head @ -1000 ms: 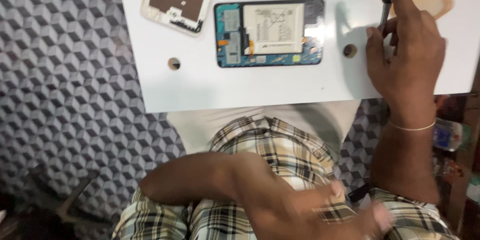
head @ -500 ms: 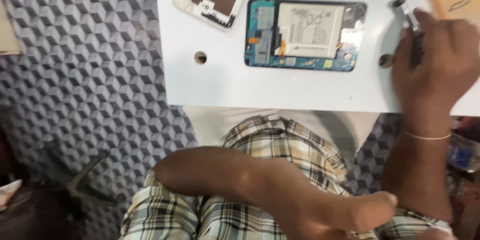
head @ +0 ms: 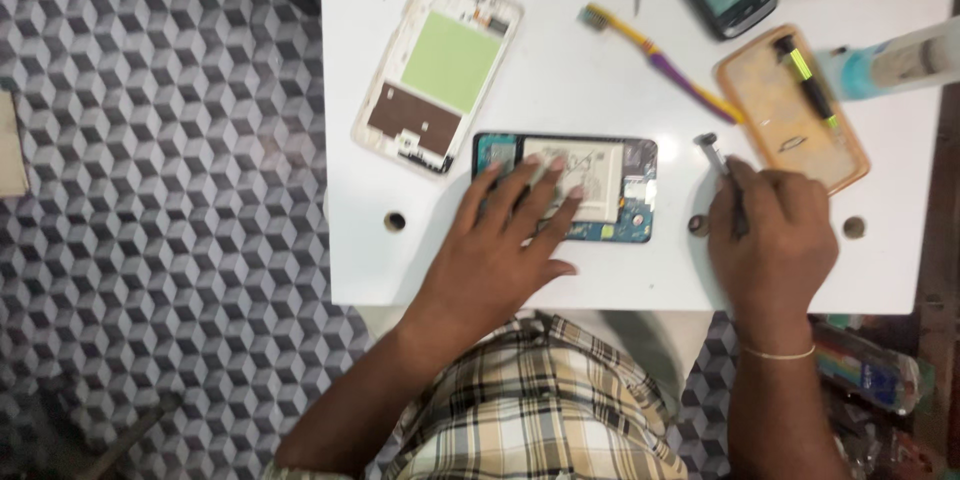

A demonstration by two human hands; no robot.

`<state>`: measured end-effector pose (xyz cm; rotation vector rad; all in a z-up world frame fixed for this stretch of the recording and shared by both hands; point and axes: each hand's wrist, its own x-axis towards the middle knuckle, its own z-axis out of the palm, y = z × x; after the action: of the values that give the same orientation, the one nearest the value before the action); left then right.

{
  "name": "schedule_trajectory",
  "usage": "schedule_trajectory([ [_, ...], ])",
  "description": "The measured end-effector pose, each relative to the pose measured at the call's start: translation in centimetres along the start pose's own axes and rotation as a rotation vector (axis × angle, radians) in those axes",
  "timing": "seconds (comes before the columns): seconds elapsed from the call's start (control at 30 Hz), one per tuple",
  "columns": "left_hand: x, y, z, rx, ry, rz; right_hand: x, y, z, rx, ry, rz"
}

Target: The person uses a screwdriver to remove screws from a small black mobile phone, removes the back cover, and sets it aside. They then pick up a white tablet, remove its back cover, and begin unscrewing internal components.

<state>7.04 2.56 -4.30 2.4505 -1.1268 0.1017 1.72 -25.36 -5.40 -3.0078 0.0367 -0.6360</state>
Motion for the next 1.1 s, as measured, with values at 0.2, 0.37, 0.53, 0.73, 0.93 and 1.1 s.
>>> schedule_trajectory([
  [0.2, -1.6, -0.8, 1.3, -0.071, 0.058, -0.078, 0.7, -0.6, -0.5, 0.019, -0.004, 0.038],
  [0.37, -1.5, -1.1, 1.6, -0.138, 0.084, -0.090, 1.9, -0.7, -0.5, 0.050, -0.006, 0.046],
  [0.53, -1.5, -0.7, 1.3, -0.150, 0.074, -0.115, 2.3, -1.0, -1.2, 0.088, -0.012, 0.058],
  [0.73, -0.9, -0.6, 1.0, -0.120, 0.059, -0.116, 2.8, -1.0, -1.5, 0.117, 0.006, 0.061],
  [0.93, -1.9, -0.2, 1.3, -0.120, 0.210, -0.131, 3.0, -0.8, -1.4, 0.141, 0.018, 0.059],
  [1.1, -2.8, 0.2, 2.0, -0.040, 0.206, -0.263, 3.2, -0.6, -1.4, 0.160, 0.009, 0.066],
])
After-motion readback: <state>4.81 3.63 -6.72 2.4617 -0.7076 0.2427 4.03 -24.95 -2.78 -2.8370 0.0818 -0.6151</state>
